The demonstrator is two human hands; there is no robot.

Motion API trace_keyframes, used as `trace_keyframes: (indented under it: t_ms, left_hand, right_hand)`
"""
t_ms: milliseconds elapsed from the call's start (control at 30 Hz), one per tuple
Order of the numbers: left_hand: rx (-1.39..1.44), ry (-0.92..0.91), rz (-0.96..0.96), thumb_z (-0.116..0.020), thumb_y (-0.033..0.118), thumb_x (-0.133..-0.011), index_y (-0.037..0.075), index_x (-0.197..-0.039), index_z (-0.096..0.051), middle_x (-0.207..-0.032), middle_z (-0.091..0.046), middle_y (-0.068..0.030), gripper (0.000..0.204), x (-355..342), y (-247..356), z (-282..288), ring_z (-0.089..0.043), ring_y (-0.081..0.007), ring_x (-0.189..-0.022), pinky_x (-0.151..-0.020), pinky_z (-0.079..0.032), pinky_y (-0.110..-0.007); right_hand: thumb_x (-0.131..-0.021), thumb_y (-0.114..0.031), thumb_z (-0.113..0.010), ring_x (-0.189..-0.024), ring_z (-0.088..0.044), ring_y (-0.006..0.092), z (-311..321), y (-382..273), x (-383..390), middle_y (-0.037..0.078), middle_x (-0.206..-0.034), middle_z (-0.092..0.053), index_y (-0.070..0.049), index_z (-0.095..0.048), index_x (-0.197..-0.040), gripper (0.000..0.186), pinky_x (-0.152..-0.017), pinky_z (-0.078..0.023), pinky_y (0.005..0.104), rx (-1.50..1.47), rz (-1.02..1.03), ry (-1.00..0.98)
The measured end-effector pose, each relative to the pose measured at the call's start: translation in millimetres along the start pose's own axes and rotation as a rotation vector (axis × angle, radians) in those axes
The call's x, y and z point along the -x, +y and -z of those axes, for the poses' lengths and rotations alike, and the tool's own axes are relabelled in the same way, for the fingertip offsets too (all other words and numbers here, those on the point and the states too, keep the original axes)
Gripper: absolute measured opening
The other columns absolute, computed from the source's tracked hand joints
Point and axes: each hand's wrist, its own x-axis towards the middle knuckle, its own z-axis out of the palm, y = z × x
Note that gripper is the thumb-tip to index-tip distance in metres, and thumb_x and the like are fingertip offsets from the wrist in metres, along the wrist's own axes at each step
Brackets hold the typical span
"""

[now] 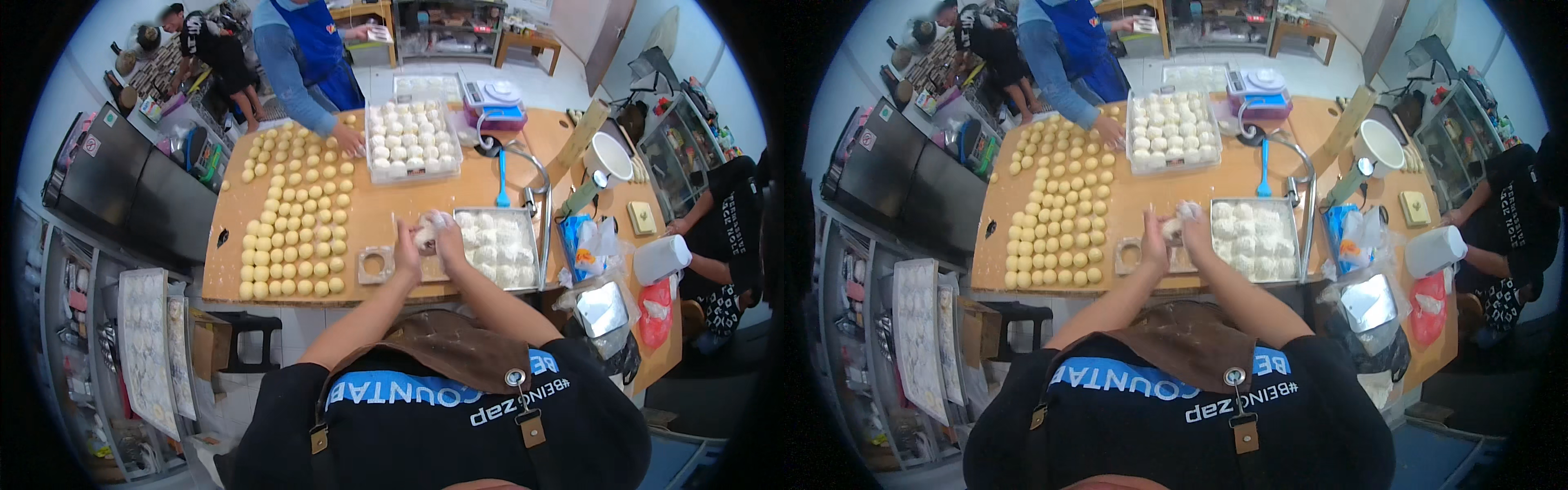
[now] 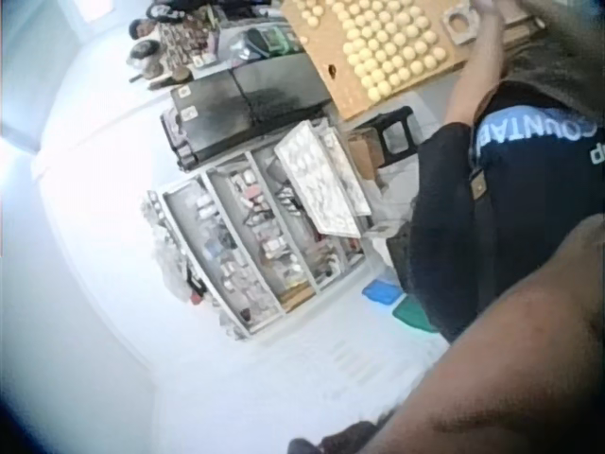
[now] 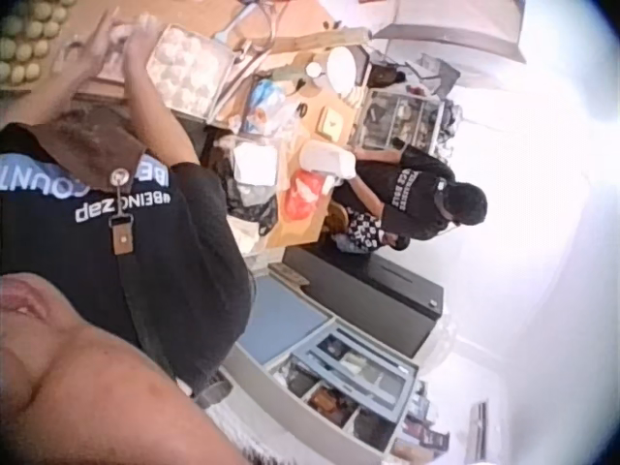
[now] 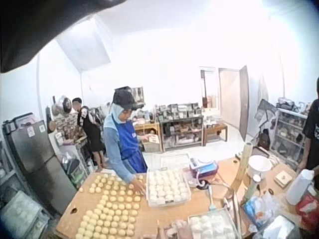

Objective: The person shapes dough balls by hand, presses them into a circular mold to form rings, and places the shaped dough onto baking sheets.

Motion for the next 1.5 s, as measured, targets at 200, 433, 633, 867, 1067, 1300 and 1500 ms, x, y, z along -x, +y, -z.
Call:
trace_keyframes:
  t_ms: [200, 433, 633, 867, 1067, 1300, 1500]
  left_hand:
    - [-0.432, -0.163, 0.07, -0.021, 0.064, -0.092, 0.005, -0.096, -0.05, -0.083, -0.062, -0.0098, 0.066, -5.9, 27.4, 17.8, -0.061, -0.0173, -0.074, -0.068, -0.05, -0.029]
    - [-0.419, -0.169, 0.03, -0.023, 0.063, -0.092, 0.004, -0.096, -0.05, -0.086, -0.064, -0.0125, 0.065, -22.5, 38.2, 27.8, -0.062, -0.0179, -0.074, -0.065, -0.05, -0.03]
    - [-0.027, -0.099, 0.167, -0.022, 0.066, -0.091, 0.004, -0.082, -0.058, -0.079, -0.063, -0.0099, 0.072, -3.8, 31.3, 7.4, -0.059, -0.0148, -0.072, -0.064, -0.047, -0.027]
    - [-0.561, -0.109, 0.049, -0.024, 0.067, -0.09, 0.005, -0.088, -0.052, -0.087, -0.062, -0.0113, 0.068, -13.9, 23.1, 10.1, -0.061, -0.0202, -0.076, -0.071, -0.049, -0.032]
    - [0.092, -0.081, 0.159, -0.027, 0.067, -0.09, 0.005, -0.085, -0.053, -0.089, -0.06, -0.0107, 0.068, -15.1, 12.2, 4.8, -0.06, -0.0202, -0.078, -0.073, -0.049, -0.033]
    - [-0.026, -0.052, 0.149, -0.026, 0.065, -0.091, 0.006, -0.09, -0.053, -0.078, -0.06, -0.0076, 0.066, -13.5, 12.7, -15.3, -0.059, -0.0166, -0.072, -0.064, -0.048, -0.029]
    - [-0.76, -0.231, 0.006, -0.024, 0.063, -0.093, 0.007, -0.093, -0.052, -0.08, -0.058, -0.0059, 0.062, -18.2, 18.3, -0.5, -0.056, -0.0158, -0.069, -0.061, -0.047, -0.028]
  right_hand:
    - [-0.096, -0.032, -0.047, -0.069, -0.057, 0.0119, -7.8, -2.9, 8.4, 0.007, -0.091, -0.06, -0.005, -0.057, -0.1, 0.03, -0.06, -0.046, 0.0264, 0.072, -0.222, -0.278]
    - [-0.095, -0.035, -0.047, -0.068, -0.056, 0.0134, -22.2, 3.7, -3.5, 0.006, -0.088, -0.06, -0.003, -0.057, -0.104, 0.034, -0.061, -0.046, 0.0273, 0.036, -0.133, -0.136]
    - [-0.094, -0.039, -0.046, -0.066, -0.056, 0.0139, -24.8, 8.7, 4.6, 0.008, -0.089, -0.06, -0.003, -0.058, -0.1, 0.038, -0.059, -0.046, 0.0268, -0.251, -0.145, 0.132]
    - [-0.095, -0.034, -0.047, -0.076, -0.056, 0.0124, 1.6, 6.7, -5.8, 0.006, -0.09, -0.061, -0.007, -0.057, -0.099, 0.029, -0.065, -0.046, 0.0269, 0.174, -0.15, -0.25]
    - [-0.095, -0.036, -0.048, -0.076, -0.056, 0.0126, -3.4, 0.6, 2.5, 0.006, -0.087, -0.058, -0.004, -0.056, -0.101, 0.034, -0.064, -0.046, 0.0264, -0.23, -0.164, 0.042]
    - [-0.095, -0.04, -0.045, -0.074, -0.057, 0.0126, -3.7, -9.4, 5.3, 0.007, -0.09, -0.06, -0.003, -0.056, -0.105, 0.039, -0.062, -0.047, 0.0264, -0.213, -0.094, 0.121]
    - [-0.096, -0.036, -0.045, -0.065, -0.056, 0.012, 18.6, -15.9, -4.5, 0.006, -0.082, -0.058, -0.003, -0.057, -0.098, 0.035, -0.057, -0.047, 0.0256, -0.081, -0.334, -0.396]
